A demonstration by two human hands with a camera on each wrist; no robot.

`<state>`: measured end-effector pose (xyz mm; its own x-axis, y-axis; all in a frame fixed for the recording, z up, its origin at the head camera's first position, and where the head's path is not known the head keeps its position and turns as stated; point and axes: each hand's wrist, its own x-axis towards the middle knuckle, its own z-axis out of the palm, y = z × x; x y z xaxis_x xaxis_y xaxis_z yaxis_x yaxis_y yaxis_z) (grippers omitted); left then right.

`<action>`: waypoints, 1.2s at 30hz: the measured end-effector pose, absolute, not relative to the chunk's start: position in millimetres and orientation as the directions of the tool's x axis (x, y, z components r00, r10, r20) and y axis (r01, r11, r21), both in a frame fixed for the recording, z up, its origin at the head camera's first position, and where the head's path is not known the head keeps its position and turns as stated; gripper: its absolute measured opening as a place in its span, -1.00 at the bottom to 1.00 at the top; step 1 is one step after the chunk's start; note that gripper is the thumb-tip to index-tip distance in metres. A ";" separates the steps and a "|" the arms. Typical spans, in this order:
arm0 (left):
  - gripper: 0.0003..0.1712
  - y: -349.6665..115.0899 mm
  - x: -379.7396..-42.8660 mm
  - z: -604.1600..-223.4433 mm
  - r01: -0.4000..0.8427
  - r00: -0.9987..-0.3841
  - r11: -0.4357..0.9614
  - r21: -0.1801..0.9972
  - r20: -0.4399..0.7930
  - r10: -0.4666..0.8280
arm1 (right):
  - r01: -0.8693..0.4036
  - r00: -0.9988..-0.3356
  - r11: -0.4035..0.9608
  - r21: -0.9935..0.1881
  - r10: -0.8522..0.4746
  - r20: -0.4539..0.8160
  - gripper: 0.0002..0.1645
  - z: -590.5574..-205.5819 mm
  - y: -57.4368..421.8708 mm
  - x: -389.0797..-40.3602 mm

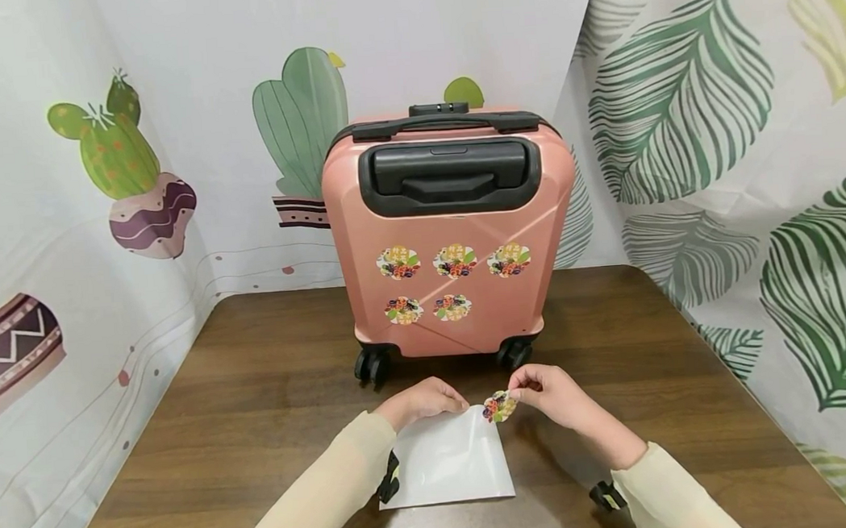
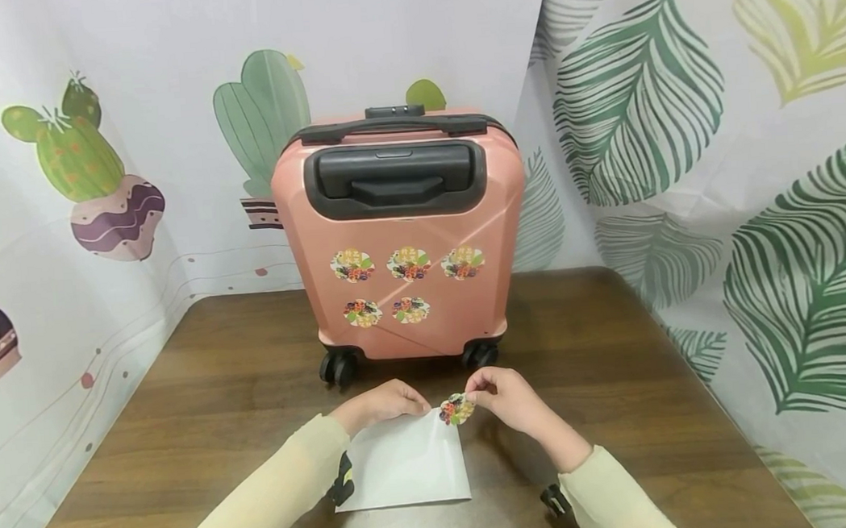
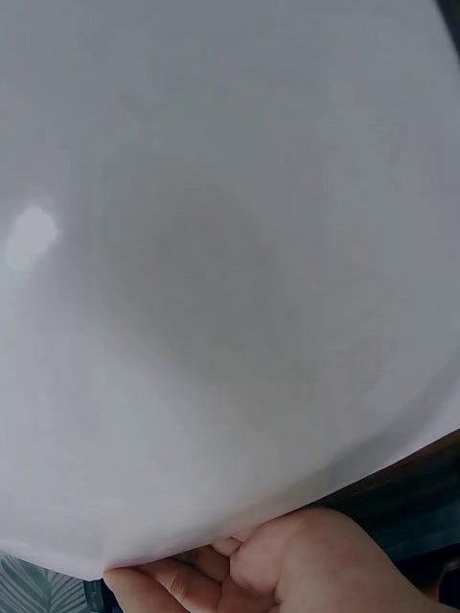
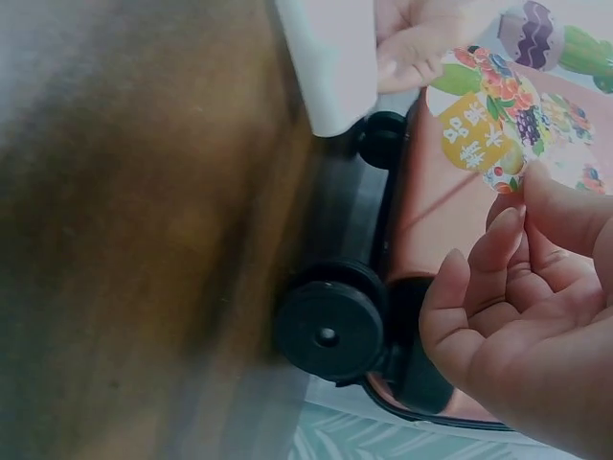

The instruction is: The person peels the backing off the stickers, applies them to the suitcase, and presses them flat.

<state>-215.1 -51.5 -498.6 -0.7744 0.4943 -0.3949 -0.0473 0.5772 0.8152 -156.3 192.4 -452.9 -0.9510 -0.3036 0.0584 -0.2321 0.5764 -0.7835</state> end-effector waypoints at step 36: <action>-0.72 -55.5 -218.5 -503.8 -0.034 -0.769 0.533 0.846 -0.363 0.526 | -0.171 -0.975 0.598 -0.783 0.011 0.222 -0.86 -409.4 193.2 -184.7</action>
